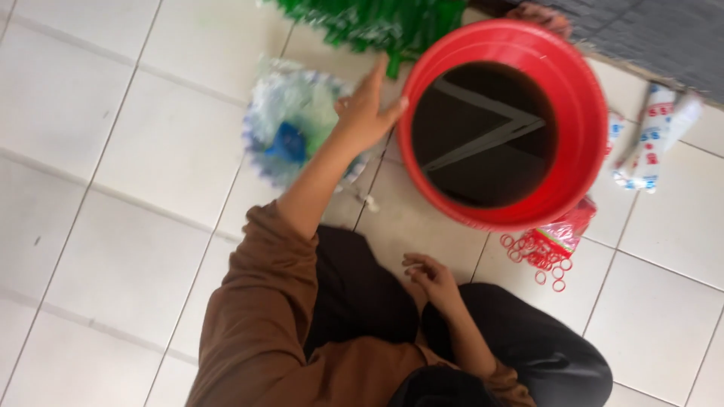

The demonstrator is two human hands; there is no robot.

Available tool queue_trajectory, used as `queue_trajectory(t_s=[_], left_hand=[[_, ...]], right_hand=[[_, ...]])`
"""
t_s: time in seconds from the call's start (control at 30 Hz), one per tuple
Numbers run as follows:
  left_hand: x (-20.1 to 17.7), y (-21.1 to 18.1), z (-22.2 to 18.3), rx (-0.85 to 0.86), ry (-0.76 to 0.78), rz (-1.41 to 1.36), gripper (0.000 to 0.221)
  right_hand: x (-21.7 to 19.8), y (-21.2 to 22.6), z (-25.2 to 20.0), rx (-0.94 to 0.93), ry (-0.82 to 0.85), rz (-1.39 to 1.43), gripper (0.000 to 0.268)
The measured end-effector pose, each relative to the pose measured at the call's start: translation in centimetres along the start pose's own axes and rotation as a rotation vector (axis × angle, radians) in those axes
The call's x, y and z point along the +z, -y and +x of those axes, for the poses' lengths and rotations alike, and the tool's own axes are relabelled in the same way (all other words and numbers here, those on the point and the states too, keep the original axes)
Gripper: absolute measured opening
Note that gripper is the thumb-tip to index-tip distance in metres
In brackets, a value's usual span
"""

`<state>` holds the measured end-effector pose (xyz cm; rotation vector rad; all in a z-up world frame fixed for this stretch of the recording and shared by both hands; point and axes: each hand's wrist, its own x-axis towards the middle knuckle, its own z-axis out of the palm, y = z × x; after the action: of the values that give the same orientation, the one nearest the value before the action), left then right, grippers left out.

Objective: The person fills small plastic tubes with green liquid from a bucket using a funnel and a ladle, then seals each tube with a rubber band.

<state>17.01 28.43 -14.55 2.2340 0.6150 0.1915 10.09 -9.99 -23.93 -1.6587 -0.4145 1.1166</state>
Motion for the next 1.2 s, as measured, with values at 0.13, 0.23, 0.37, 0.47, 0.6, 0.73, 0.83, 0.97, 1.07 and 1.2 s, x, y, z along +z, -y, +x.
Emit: queue_trajectory(t_s=[0.13, 0.23, 0.37, 0.47, 0.6, 0.73, 0.83, 0.97, 1.07, 1.2], left_hand=[[-4.2, 0.6, -14.4, 0.058, 0.212, -0.040, 0.054], [-2.4, 7.6, -19.2, -0.132, 0.034, -0.116, 0.043], [-4.3, 13.8, -21.3, -0.366, -0.416, -0.399, 0.023], [-5.0, 15.0, -20.2, -0.296, -0.543, -0.220, 0.034], [-3.9, 18.6, -15.6, -0.127, -0.455, 0.235, 0.051], [-2.0, 23.6, -12.0, -0.103, -0.369, 0.523, 0.047], [-1.9, 22.8, -12.1, -0.144, -0.355, 0.502, 0.035], [-2.3, 15.9, -13.1, -0.085, -0.550, -0.220, 0.034], [-1.4, 10.1, -15.1, -0.053, -0.342, -0.605, 0.035], [-1.5, 6.6, -15.9, 0.026, -0.079, -0.415, 0.030]], right_hand=[[1.5, 1.3, -0.7, 0.008, -0.042, -0.168, 0.035], [3.6, 5.2, -0.7, -0.097, -0.095, -0.328, 0.031], [8.1, 11.1, 1.4, -0.373, -0.126, -0.512, 0.022], [10.4, 12.8, 4.7, -0.478, -0.053, -0.497, 0.021], [13.0, 14.0, 8.3, -0.455, 0.024, -0.366, 0.026], [14.0, 13.1, 10.2, -0.376, 0.032, -0.283, 0.031], [13.8, 11.9, 10.9, -0.300, 0.000, -0.143, 0.038], [14.2, 13.2, 11.8, -0.302, 0.024, 0.155, 0.100], [14.6, 14.2, 12.5, -0.426, -0.015, 0.292, 0.108], [13.2, 16.6, 12.0, -0.606, -0.257, 0.329, 0.065]])
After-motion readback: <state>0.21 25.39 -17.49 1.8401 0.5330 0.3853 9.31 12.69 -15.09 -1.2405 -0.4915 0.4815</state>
